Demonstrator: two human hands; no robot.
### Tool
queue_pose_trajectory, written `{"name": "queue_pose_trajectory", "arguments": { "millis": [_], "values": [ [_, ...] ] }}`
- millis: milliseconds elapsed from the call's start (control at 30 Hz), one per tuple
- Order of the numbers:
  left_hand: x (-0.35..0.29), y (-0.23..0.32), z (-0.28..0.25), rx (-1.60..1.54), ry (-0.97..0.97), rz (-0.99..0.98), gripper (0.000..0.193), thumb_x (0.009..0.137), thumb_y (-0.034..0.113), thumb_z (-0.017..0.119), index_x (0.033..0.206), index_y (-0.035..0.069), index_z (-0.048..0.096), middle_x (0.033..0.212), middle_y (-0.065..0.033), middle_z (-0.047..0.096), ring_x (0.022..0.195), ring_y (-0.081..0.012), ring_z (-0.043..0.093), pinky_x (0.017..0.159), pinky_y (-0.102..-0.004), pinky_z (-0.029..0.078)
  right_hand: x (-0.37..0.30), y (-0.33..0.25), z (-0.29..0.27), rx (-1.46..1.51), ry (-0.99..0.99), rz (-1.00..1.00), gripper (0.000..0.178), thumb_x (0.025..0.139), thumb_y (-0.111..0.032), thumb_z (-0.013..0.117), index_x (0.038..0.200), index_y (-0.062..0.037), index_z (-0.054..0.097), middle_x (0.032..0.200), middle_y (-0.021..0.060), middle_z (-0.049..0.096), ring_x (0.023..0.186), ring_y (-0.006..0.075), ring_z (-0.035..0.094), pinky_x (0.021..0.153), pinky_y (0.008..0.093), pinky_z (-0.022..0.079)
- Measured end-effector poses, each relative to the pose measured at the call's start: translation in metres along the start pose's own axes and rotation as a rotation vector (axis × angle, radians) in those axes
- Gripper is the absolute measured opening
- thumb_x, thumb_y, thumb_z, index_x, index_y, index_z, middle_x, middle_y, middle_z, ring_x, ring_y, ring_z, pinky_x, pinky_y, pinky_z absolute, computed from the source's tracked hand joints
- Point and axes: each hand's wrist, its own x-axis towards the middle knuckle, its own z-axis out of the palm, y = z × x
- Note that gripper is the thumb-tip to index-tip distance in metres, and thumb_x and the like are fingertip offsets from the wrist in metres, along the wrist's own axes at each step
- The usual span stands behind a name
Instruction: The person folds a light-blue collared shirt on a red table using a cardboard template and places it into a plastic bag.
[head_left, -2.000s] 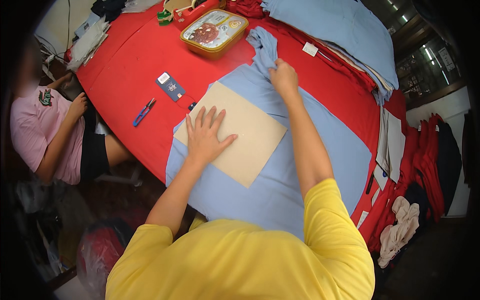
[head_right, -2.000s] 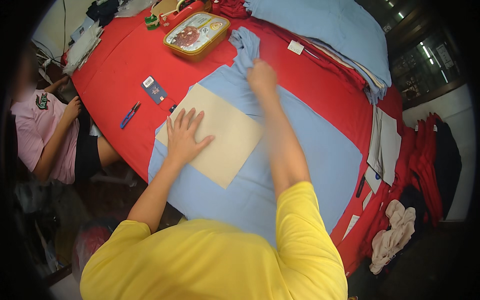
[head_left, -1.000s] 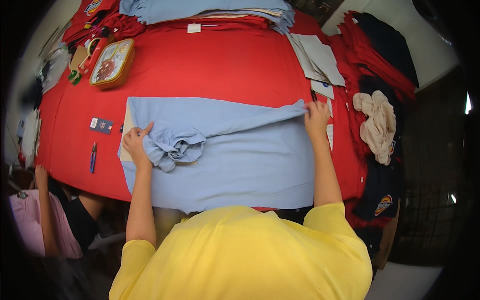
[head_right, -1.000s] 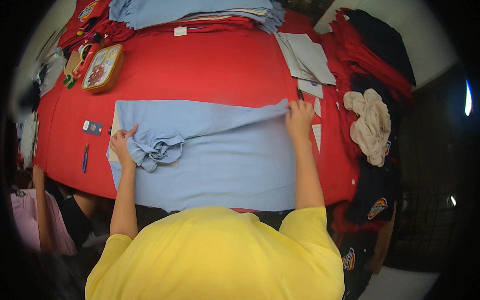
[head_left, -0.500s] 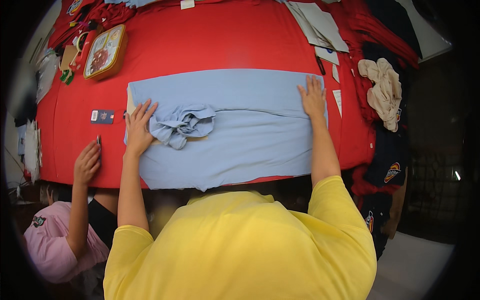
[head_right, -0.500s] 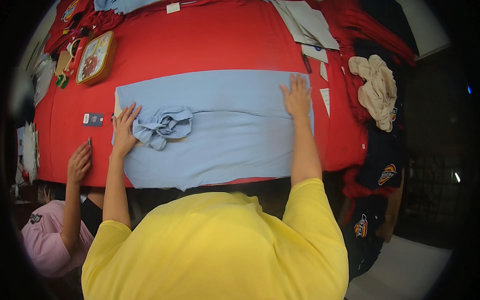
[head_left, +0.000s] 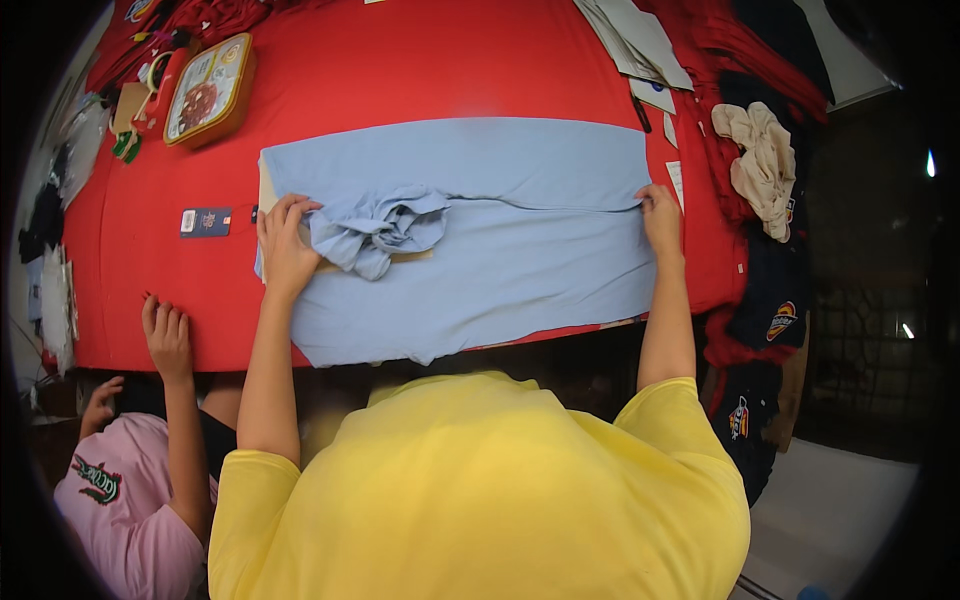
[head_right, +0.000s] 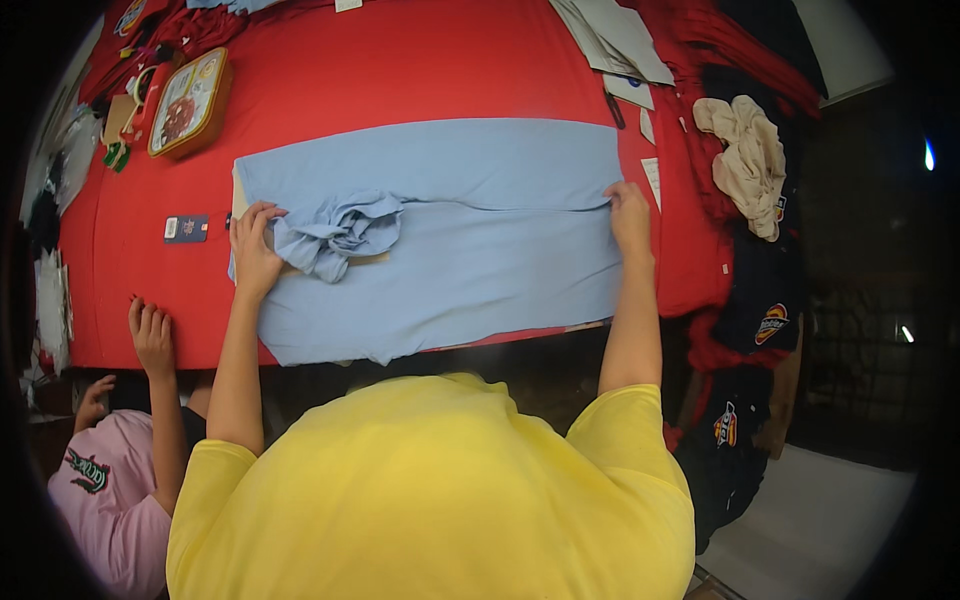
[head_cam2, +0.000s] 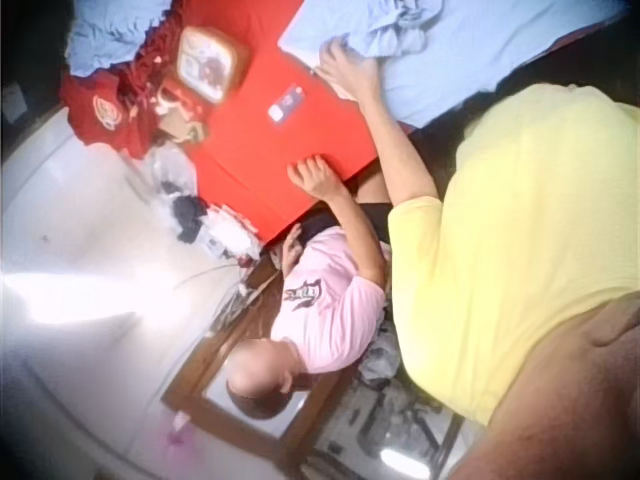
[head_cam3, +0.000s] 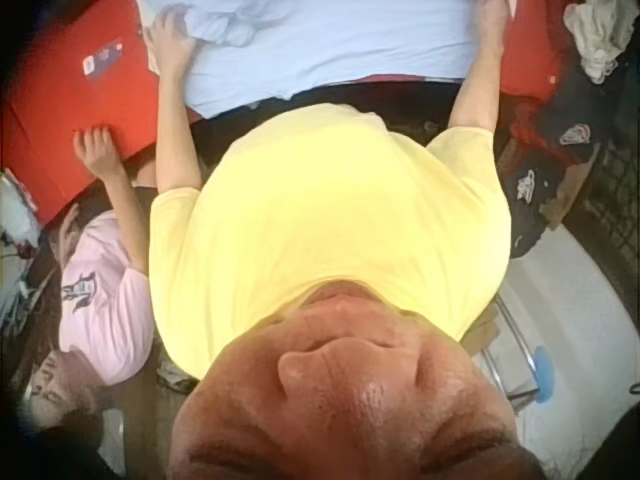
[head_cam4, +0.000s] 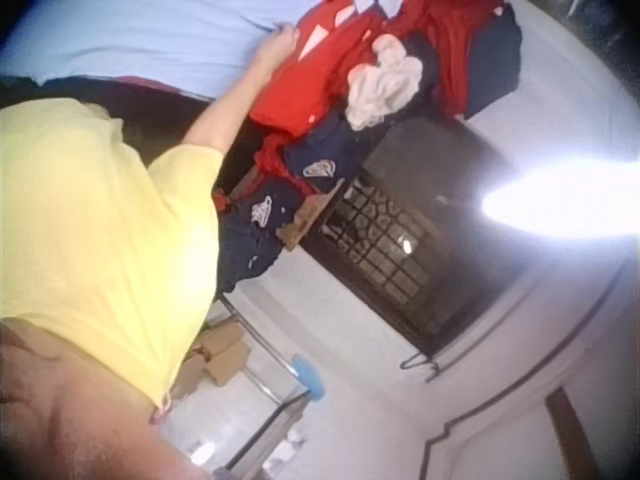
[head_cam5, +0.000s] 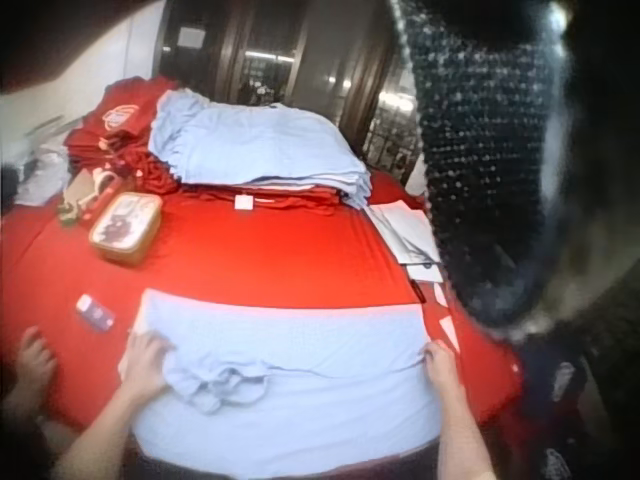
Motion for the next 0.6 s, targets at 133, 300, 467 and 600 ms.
{"name": "queue_pose_trajectory", "arguments": {
  "millis": [133, 300, 467, 600],
  "values": [
    [-0.006, -0.017, 0.001, -0.042, -0.035, -0.014, 0.042, 0.068, 0.024, 0.071, 0.107, 0.014, 0.059, 0.125, -0.0013, 0.050, 0.127, -0.0213, 0.040, 0.115, -0.0514, 0.010, 0.011, -0.013, -0.022, -0.029, 0.282, 0.025, 0.012, 0.082, 0.004, 0.055, 0.090, -0.0024, 0.062, 0.090, 0.0146, 0.060, 0.084, 0.0358, 0.059, 0.076, 0.0427, 0.047],
    [0.000, -0.014, -0.017, -0.130, -0.227, 0.044, 0.051, 0.066, 0.023, 0.075, 0.113, 0.012, 0.058, 0.130, -0.0032, 0.046, 0.129, -0.0228, 0.038, 0.115, -0.0533, 0.007, -0.029, -0.002, 0.014, -0.208, 0.155, 0.076, 0.019, 0.079, 0.002, 0.057, 0.096, -0.0046, 0.063, 0.100, 0.0151, 0.060, 0.097, 0.0335, 0.057, 0.086, 0.0420, 0.045],
    [-0.004, -0.023, -0.029, -0.144, -0.252, 0.086, 0.061, 0.063, 0.026, 0.080, 0.117, 0.008, 0.056, 0.131, -0.0043, 0.046, 0.131, -0.0248, 0.036, 0.114, -0.0547, 0.008, -0.056, -0.214, 0.056, 0.382, 0.046, -0.278, 0.031, 0.079, -0.012, 0.067, 0.110, -0.0061, 0.062, 0.123, 0.0130, 0.057, 0.119, 0.0312, 0.048, 0.103, 0.0432, 0.036],
    [-0.004, -0.022, -0.027, -0.172, -0.215, 0.117, 0.056, 0.064, 0.025, 0.080, 0.114, 0.009, 0.057, 0.130, -0.0056, 0.046, 0.130, -0.0251, 0.037, 0.114, -0.0538, 0.012, -0.079, -0.328, 0.075, 0.162, 0.046, -0.589, 0.026, 0.080, -0.010, 0.066, 0.106, -0.0083, 0.063, 0.113, 0.0107, 0.057, 0.109, 0.0308, 0.051, 0.105, 0.0459, 0.033]
  ]
}}
